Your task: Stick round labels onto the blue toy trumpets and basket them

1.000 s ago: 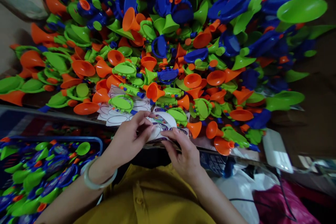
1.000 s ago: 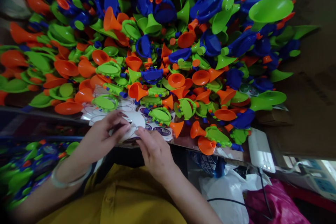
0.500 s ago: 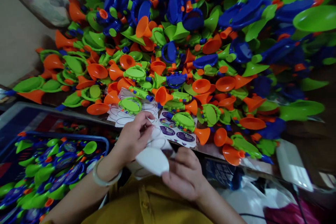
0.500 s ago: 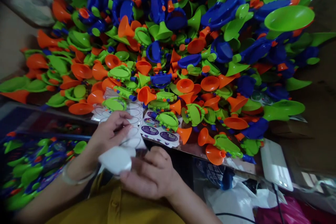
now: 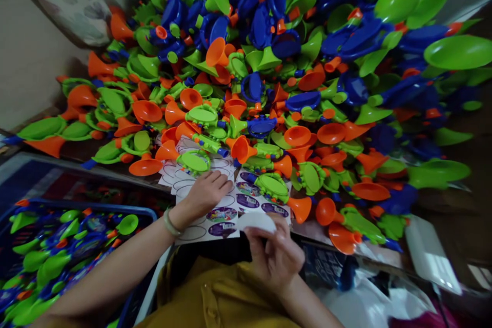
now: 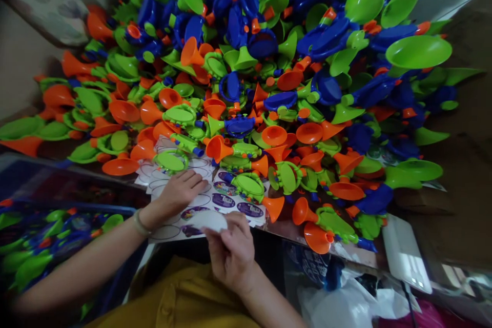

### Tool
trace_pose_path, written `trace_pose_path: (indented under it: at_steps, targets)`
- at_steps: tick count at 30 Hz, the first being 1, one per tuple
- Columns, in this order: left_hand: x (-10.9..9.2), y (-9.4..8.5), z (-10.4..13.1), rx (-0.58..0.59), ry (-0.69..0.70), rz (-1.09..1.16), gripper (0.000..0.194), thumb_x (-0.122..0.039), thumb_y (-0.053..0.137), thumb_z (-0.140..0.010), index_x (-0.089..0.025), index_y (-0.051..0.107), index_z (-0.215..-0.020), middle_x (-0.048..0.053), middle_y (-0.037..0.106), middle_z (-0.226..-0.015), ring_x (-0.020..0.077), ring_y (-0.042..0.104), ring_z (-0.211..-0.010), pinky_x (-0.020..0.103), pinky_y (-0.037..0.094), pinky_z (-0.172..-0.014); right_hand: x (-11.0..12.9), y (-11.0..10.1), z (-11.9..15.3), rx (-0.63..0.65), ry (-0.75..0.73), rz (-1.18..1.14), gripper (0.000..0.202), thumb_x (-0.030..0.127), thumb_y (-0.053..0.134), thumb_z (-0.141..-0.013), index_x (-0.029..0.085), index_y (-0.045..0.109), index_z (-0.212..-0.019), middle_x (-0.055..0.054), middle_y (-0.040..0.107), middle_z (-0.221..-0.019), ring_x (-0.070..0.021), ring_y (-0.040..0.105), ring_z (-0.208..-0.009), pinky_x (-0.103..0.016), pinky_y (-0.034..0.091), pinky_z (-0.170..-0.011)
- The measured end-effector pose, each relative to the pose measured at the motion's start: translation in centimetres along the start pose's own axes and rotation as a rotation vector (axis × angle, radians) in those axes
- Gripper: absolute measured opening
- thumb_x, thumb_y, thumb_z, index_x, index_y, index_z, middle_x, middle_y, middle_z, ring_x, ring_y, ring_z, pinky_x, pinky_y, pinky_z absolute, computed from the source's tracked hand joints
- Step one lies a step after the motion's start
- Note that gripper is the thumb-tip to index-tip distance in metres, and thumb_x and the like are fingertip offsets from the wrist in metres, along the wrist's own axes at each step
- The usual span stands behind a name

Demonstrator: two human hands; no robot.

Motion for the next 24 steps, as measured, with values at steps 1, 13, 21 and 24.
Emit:
trace_pose_path:
  at_steps: [1,13,21,24]
  targets:
    - [-0.3,0.0,0.5,0.006,-0.003,-0.015,0.022,-0.004,0.059,-0.104,-0.019,0.076,-0.106,0.011,0.079,-0.099,0.0268,0.072,-0.095,0.037,0.056,-0.083,-0.4,-0.5,-0.3,-0.040,-0.011,0.027,0.079,0.003,0.064,-0.100,0.038,0.040,-0.167,0.001,0.085,-0.091,-0.0243,0.077,-0.081,-0.045,0.068,-0.082]
    - [1.2,2.1,4.5,0.061,0.018,0.064,0.060,-0.040,0.058,-0.114,-0.016,0.054,-0.169,0.021,0.053,-0.175,0.0343,0.056,-0.160,0.053,0.047,-0.132,-7.4,-8.3,-3.1,-0.100,-0.095,0.504,0.096,0.018,0.082,-0.096,0.028,0.026,-0.173,-0.019,0.075,-0.138,-0.0354,0.080,-0.116,-0.063,0.069,-0.097]
    - [4.8,1.3,-1.8,0.028,0.214,0.041,0.052,-0.001,0.050,-0.106,-0.023,0.074,-0.148,0.015,0.075,-0.154,0.0270,0.072,-0.143,0.041,0.060,-0.118,-9.8,-8.4,-9.2,-0.038,-0.192,0.506,0.103,0.018,0.077,-0.100,0.032,0.012,-0.179,-0.023,0.059,-0.161,-0.0371,0.066,-0.147,-0.063,0.065,-0.110]
    - [3.7,0.9,-1.7,-0.001,0.258,0.010,0.053,0.007,0.049,-0.100,-0.018,0.079,-0.136,0.017,0.080,-0.143,0.0280,0.079,-0.132,0.039,0.066,-0.108,-12.0,-5.1,-12.4,0.178,-0.208,0.525,0.097,0.015,0.066,-0.106,0.028,0.003,-0.179,-0.026,0.054,-0.167,-0.0377,0.056,-0.159,-0.065,0.059,-0.120]
Point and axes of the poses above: each hand's wrist, its own z-axis away from the middle knuckle, its own y-axis out of the palm, x = y × z, the point moved 5 cm from there along -z, towards the middle knuckle
